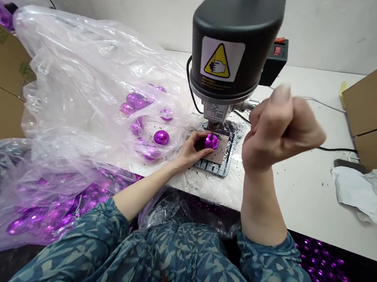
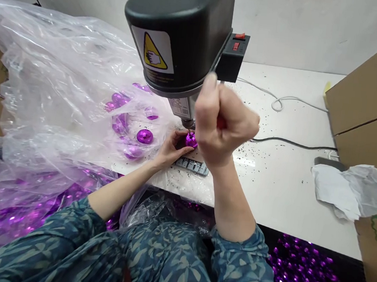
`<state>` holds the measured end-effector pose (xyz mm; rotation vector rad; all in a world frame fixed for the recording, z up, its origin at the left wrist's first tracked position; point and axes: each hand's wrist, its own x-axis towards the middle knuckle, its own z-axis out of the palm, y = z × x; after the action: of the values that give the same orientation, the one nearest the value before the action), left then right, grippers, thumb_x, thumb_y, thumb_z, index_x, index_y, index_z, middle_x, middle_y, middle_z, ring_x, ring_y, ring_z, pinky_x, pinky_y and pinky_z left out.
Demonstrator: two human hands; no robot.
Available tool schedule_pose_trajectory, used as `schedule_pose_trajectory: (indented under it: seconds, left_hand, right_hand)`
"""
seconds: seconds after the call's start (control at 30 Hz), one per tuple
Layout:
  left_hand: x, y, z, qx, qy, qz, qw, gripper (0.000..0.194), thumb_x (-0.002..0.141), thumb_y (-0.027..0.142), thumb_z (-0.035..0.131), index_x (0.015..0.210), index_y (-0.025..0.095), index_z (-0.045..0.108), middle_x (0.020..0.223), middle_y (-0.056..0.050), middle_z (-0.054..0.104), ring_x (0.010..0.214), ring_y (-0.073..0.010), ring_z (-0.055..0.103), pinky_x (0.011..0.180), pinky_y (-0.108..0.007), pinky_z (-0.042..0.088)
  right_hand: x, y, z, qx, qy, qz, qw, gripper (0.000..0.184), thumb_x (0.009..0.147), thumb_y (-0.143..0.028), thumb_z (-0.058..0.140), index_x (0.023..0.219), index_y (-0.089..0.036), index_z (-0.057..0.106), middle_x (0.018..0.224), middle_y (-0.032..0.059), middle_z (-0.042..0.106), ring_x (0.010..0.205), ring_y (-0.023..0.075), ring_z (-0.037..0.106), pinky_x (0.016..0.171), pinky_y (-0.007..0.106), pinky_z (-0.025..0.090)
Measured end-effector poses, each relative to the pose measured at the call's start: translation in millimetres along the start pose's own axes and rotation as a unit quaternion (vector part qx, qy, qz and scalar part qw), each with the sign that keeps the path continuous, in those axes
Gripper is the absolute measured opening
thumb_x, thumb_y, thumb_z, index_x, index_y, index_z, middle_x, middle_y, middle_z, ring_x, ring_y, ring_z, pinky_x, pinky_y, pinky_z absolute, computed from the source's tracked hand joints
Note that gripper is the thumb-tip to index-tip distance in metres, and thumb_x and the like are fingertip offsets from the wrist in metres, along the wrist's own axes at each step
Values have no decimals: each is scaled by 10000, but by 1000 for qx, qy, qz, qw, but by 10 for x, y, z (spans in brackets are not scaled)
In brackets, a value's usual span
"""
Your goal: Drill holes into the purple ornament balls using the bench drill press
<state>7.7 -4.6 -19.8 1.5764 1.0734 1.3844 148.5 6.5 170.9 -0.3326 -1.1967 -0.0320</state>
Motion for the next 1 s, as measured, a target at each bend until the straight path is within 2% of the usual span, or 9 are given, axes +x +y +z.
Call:
schedule_pose_trajectory:
  seconds: [0.07,0.23,0.3,0.43,0.5,0.7,0.87,0.93,1.0]
  left_hand:
    - [6,20,5,7,13,-2,1000,594,825,583,884,1217,234,605,1356,-143,715,1292,-308,705,1150,-558,558]
    - [-252,194,11,84,52,63,993,466,851,488,856,1164,226,631,1294,-142,723,1268,-315,708,1098,-566,582]
    - [-527,302,32,113,-18,101,988,412,836,458,853,1127,236,663,1259,-134,739,1187,-328,737,1011,-566,627]
    - [-1117,487,126,125,-263,172,941,227,884,399,797,1089,314,746,1212,-116,784,1002,-337,775,852,-535,688]
    - [-1281,534,166,122,-303,199,924,189,913,318,732,1092,371,764,1156,-74,799,942,-321,780,824,-516,702]
    - [-1255,614,126,157,-286,305,895,295,930,202,636,1080,430,748,1085,2,793,914,-240,780,795,-397,724]
    - [-1233,606,91,88,-298,300,902,349,844,192,697,1062,460,747,1119,26,800,906,-233,791,811,-384,718]
    - [-1173,526,10,105,-257,271,922,218,831,293,742,988,445,745,1057,21,800,869,-253,781,748,-415,705]
    - [-988,413,-185,154,-157,215,952,133,860,324,711,971,394,734,987,-15,784,857,-282,761,740,-477,675]
  right_hand:
    - [162,-17,67,-56,-4,62,997,543,1041,-335,559,607,-221,252,484,-67,296,412,45,272,442,295,221]
    - [297,72,125,-125,-36,90,987,541,1005,-611,415,653,-267,190,510,-53,227,417,101,236,464,350,296]
    - [281,88,135,-93,-24,96,991,547,977,-633,450,642,-266,221,514,-50,244,422,110,236,471,357,291]
    - [275,66,178,-11,19,88,996,592,879,-639,603,595,-243,266,471,-56,277,401,85,214,460,351,213]
    - [288,54,196,23,38,86,995,611,848,-625,662,581,-232,278,460,-59,273,389,70,217,450,347,179]
    - [299,29,185,29,38,104,993,600,838,-624,672,578,-235,296,462,-68,299,387,56,250,463,336,195]
    - [292,21,183,20,39,104,994,607,837,-650,671,575,-246,303,463,-69,286,382,72,231,451,354,200]
    - [292,23,181,29,35,103,994,593,856,-623,679,573,-243,322,460,-67,294,382,72,241,450,349,206]
    - [293,26,176,31,35,102,994,593,849,-622,686,567,-238,333,459,-66,305,383,66,254,447,340,211]
